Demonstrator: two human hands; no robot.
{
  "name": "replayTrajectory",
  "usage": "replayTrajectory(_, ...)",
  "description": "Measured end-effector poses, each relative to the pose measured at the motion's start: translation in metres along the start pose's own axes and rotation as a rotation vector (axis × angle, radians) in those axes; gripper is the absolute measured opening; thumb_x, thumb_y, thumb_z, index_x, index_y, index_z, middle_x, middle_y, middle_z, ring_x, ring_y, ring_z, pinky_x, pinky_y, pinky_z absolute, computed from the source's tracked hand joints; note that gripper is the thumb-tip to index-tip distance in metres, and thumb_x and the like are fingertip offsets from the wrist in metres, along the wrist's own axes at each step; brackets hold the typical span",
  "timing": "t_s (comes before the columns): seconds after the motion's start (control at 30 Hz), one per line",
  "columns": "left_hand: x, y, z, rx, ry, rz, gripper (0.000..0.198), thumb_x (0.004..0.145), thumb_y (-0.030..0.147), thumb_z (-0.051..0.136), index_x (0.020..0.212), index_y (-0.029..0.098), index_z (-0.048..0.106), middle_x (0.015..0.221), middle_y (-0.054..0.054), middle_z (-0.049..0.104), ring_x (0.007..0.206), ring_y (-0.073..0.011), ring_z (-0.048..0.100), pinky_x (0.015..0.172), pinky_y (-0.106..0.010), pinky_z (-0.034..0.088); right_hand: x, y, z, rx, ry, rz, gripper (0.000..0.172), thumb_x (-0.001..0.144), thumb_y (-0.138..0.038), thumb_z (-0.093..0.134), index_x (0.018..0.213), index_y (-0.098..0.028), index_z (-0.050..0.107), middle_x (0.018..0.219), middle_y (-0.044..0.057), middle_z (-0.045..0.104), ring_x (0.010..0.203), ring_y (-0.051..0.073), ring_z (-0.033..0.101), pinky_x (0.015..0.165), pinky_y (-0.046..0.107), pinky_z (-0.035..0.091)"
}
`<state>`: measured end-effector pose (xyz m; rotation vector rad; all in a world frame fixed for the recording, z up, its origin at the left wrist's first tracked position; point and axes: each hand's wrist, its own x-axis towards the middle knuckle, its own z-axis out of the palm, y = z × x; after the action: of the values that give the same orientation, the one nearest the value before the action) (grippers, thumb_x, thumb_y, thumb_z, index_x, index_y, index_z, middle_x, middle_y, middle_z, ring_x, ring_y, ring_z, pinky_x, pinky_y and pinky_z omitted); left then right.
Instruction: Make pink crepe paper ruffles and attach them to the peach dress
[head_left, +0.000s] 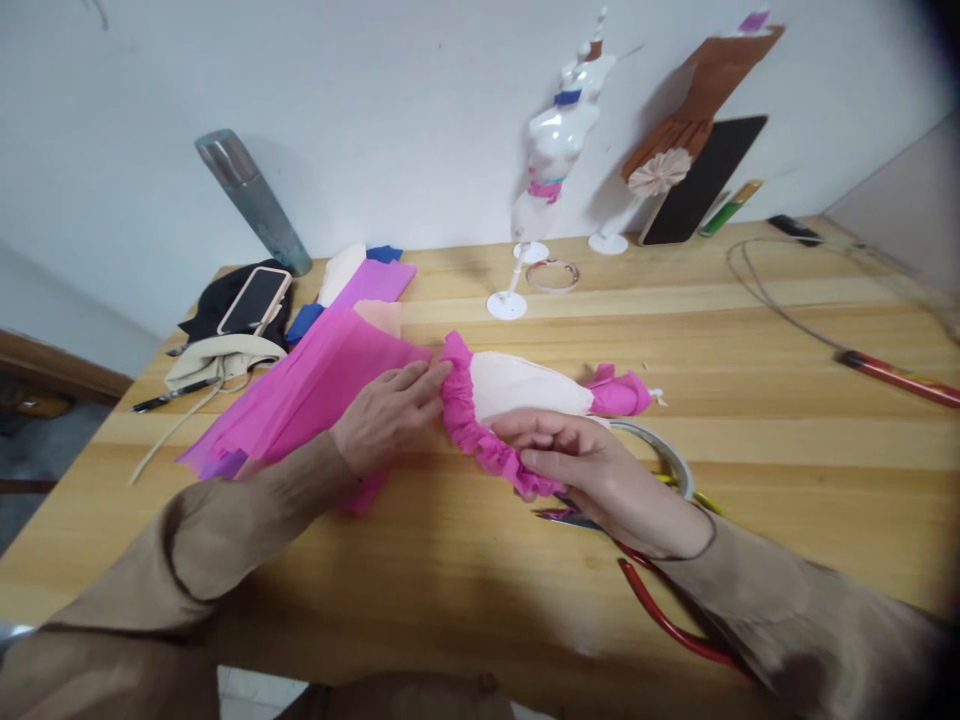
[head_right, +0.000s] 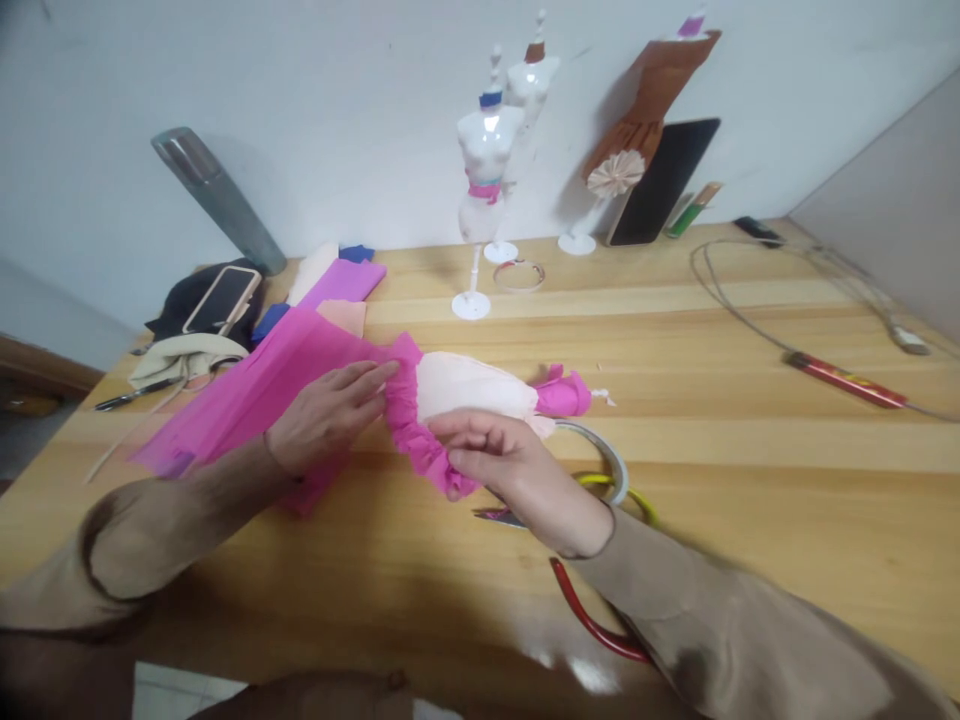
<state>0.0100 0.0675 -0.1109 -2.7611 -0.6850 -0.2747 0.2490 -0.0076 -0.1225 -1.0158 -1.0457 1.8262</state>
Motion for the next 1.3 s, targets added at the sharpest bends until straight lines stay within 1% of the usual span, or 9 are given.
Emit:
replayTrajectory(0.23, 0.01, -0.012, -0.01, -0.234, -0.067, -0.026, 0.024, 0.093, 0.01, 0.044, 0.085, 0.013, 0.066, 0.126, -0.014, 0.057, 0.11, -0.0235, 0.056, 0.078, -0.031, 0.054, -0.003, -0.019, -0.005, 0.272, 0.003, 0.061, 0.03, 0.072, -0.02, 0.074, 0.102, -0.016, 0.073, 0.081, 0.004, 0.072, 0.057, 0.008, 0.06, 0.057, 0.021, 0.05)
replayTrajectory(0.4, 0.01, -0.013, -0.024, -0.714, -0.139, -0.065, 0.023, 0.092, 0.014, 0.048, 0.083, 0.015, 0.07, 0.1, -0.008, 0.06, 0.08, -0.0135, 0.061, 0.071, -0.025, 0.051, -0.003, -0.034, -0.009, 0.406, -0.009, 0.05, 0.027, 0.07, -0.018, 0.074, 0.096, -0.017, 0.075, 0.073, 0.002, 0.071, 0.055, 0.008, 0.061, 0.057, 0.019, 0.053)
replayTrajectory(0.53, 0.009, -0.013, -0.034, -1.054, -0.178, -0.124, 0.013, 0.086, 0.018, 0.06, 0.085, 0.013, 0.072, 0.087, -0.007, 0.06, 0.077, -0.014, 0.06, 0.067, -0.024, 0.049, -0.005, -0.041, -0.005, 0.454, -0.027, 0.03, 0.024, 0.07, -0.016, 0.075, 0.093, -0.015, 0.075, 0.075, 0.002, 0.072, 0.057, 0.008, 0.064, 0.059, 0.018, 0.055)
replayTrajectory(0.73, 0.003, -0.018, -0.03, -1.363, -0.293, -0.199, 0.006, 0.08, 0.015, 0.066, 0.079, 0.013, 0.072, 0.119, -0.012, 0.057, 0.11, -0.0226, 0.06, 0.093, -0.032, 0.05, -0.001, -0.042, 0.0, 0.464, -0.061, 0.054, 0.025, 0.072, -0.015, 0.072, 0.098, -0.014, 0.074, 0.088, 0.003, 0.073, 0.066, 0.01, 0.067, 0.067, 0.021, 0.058)
replayTrajectory(0.97, -0.014, -0.005, -0.02, -1.094, -0.193, -0.286, 0.026, 0.085, 0.011, 0.052, 0.099, 0.018, 0.072, 0.12, -0.012, 0.059, 0.117, -0.0221, 0.056, 0.098, -0.036, 0.049, 0.013, -0.043, 0.008, 0.468, -0.085, 0.077, 0.023, 0.075, -0.011, 0.067, 0.097, -0.011, 0.074, 0.077, 0.005, 0.073, 0.062, 0.008, 0.064, 0.065, 0.018, 0.055)
replayTrajectory(1.07, -0.019, 0.008, -0.029, -0.872, -0.049, -0.454, 0.035, 0.082, 0.004, 0.047, 0.102, 0.019, 0.072, 0.12, -0.01, 0.061, 0.112, -0.0209, 0.059, 0.098, -0.037, 0.048, 0.018, -0.044, 0.01, 0.457, -0.084, 0.084, 0.021, 0.078, -0.012, 0.065, 0.096, -0.011, 0.075, 0.079, 0.005, 0.073, 0.063, 0.009, 0.064, 0.07, 0.022, 0.056)
replayTrajectory(1.13, -0.018, 0.018, -0.041, -0.763, 0.027, -0.614, 0.031, 0.083, 0.008, 0.048, 0.102, 0.016, 0.071, 0.104, -0.01, 0.066, 0.095, -0.0194, 0.064, 0.085, -0.034, 0.053, 0.021, -0.044, 0.01, 0.44, -0.09, 0.082, 0.02, 0.079, -0.012, 0.063, 0.096, -0.012, 0.075, 0.081, 0.006, 0.073, 0.064, 0.01, 0.064, 0.074, 0.026, 0.056)
replayTrajectory(1.2, -0.012, 0.028, -0.054, -0.77, 0.068, -0.745, 0.023, 0.084, 0.016, 0.054, 0.099, 0.014, 0.071, 0.089, -0.008, 0.07, 0.078, -0.0169, 0.065, 0.072, -0.029, 0.053, 0.023, -0.045, 0.01, 0.424, -0.095, 0.086, 0.021, 0.079, -0.012, 0.062, 0.097, -0.012, 0.074, 0.081, 0.005, 0.072, 0.064, 0.01, 0.064, 0.077, 0.027, 0.055)
replayTrajectory(1.3, -0.002, 0.039, -0.067, -0.984, -0.024, -0.796, 0.022, 0.084, 0.025, 0.058, 0.101, 0.015, 0.07, 0.091, -0.007, 0.072, 0.083, -0.0184, 0.068, 0.073, -0.028, 0.054, 0.025, -0.044, 0.01, 0.419, -0.097, 0.088, 0.022, 0.08, -0.011, 0.062, 0.098, -0.013, 0.074, 0.081, 0.004, 0.072, 0.064, 0.009, 0.064, 0.077, 0.026, 0.056)
